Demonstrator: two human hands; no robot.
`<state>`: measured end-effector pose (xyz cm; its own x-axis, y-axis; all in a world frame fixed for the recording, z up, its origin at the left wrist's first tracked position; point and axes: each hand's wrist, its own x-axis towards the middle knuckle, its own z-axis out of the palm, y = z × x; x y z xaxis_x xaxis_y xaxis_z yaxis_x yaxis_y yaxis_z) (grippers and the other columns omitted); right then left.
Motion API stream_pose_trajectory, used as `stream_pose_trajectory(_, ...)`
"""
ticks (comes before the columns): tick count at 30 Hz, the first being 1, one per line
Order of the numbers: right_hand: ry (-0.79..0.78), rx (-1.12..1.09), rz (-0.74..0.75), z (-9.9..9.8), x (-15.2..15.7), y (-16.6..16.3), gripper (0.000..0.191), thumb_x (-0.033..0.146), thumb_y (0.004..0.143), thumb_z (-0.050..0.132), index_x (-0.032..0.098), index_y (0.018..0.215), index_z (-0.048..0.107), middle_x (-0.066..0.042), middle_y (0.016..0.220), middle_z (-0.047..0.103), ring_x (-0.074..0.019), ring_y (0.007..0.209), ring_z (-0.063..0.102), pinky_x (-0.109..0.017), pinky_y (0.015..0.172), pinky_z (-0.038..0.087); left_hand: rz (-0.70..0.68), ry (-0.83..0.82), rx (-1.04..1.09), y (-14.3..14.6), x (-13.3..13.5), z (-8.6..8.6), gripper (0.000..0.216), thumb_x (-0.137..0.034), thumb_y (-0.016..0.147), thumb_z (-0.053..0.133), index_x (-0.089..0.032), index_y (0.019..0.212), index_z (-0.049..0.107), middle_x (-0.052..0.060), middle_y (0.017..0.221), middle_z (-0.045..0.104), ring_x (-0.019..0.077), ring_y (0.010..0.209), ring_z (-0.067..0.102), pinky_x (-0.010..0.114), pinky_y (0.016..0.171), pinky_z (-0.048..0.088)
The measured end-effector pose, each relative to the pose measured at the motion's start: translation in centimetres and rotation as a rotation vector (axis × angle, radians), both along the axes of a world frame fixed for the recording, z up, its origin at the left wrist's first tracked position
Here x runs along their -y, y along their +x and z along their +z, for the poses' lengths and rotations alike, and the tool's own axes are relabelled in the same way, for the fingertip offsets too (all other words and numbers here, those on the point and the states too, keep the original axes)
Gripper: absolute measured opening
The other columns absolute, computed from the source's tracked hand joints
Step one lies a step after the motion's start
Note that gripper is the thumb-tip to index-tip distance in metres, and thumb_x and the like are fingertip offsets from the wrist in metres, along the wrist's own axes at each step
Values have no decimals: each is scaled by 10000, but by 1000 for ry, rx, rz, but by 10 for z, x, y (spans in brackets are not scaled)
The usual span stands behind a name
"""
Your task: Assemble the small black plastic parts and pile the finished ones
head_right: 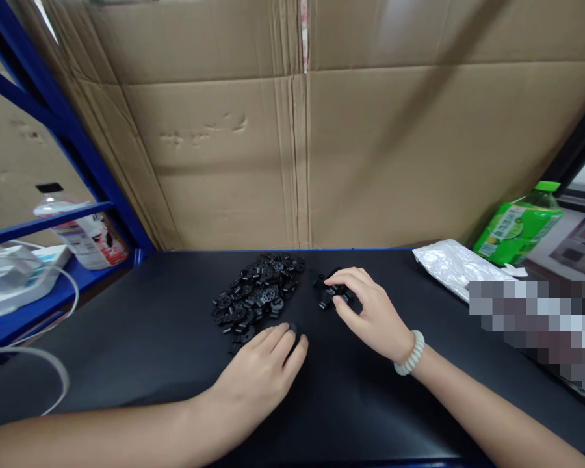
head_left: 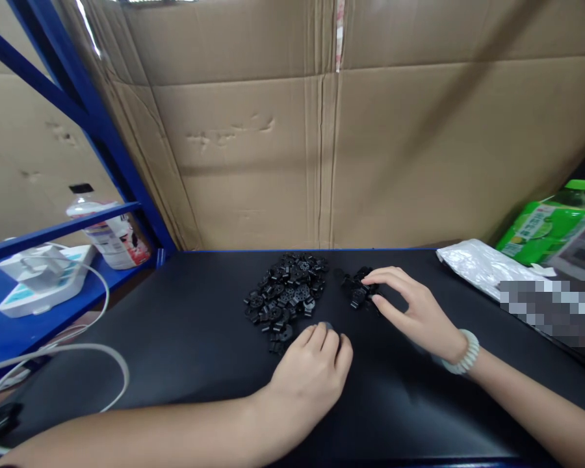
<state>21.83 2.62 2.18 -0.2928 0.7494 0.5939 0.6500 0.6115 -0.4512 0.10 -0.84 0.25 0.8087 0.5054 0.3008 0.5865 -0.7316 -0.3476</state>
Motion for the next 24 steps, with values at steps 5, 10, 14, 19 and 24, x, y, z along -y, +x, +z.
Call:
stream_pose_trajectory(5,-25,-59,22,0,3,-2,196,157,839,508,227,1000,595,-44,1045,594,-199,1025,534,-373,941,408,-104,-172,3,2,-4,4,203,-80,898,404,-98,1022,564,78,856,607,207,752,575,306,609,547)
stream_pose_trajectory(10,-134,-210,80,0,9,-9,170,164,844,500,231,953,613,-40,1020,590,-186,959,556,-339,853,449,-52,-283,149,3,-9,5,183,-83,877,466,-103,1004,597,113,1043,609,254,972,548,314,676,565)
stream_pose_trajectory(14,-304,-352,112,1,15,-14,136,208,841,515,216,934,615,-40,926,576,-159,806,564,-285,691,476,-172,-482,358,0,-9,6,190,-101,852,549,-110,1027,622,87,941,662,216,920,578,326,799,541)
stream_pose_trajectory(19,-674,-526,259,4,19,-17,107,254,843,526,174,908,555,-8,732,559,-106,571,518,-256,539,456,-247,-746,921,2,-3,7,207,-189,747,715,-141,944,675,61,916,687,165,841,638,255,779,549)
stream_pose_trajectory(24,-1214,-692,669,1,24,-24,233,275,848,506,176,1057,483,-54,884,565,-182,781,611,-326,634,508,-170,-920,1250,4,2,2,200,-182,696,753,-172,888,698,42,891,676,161,819,661,249,734,578)
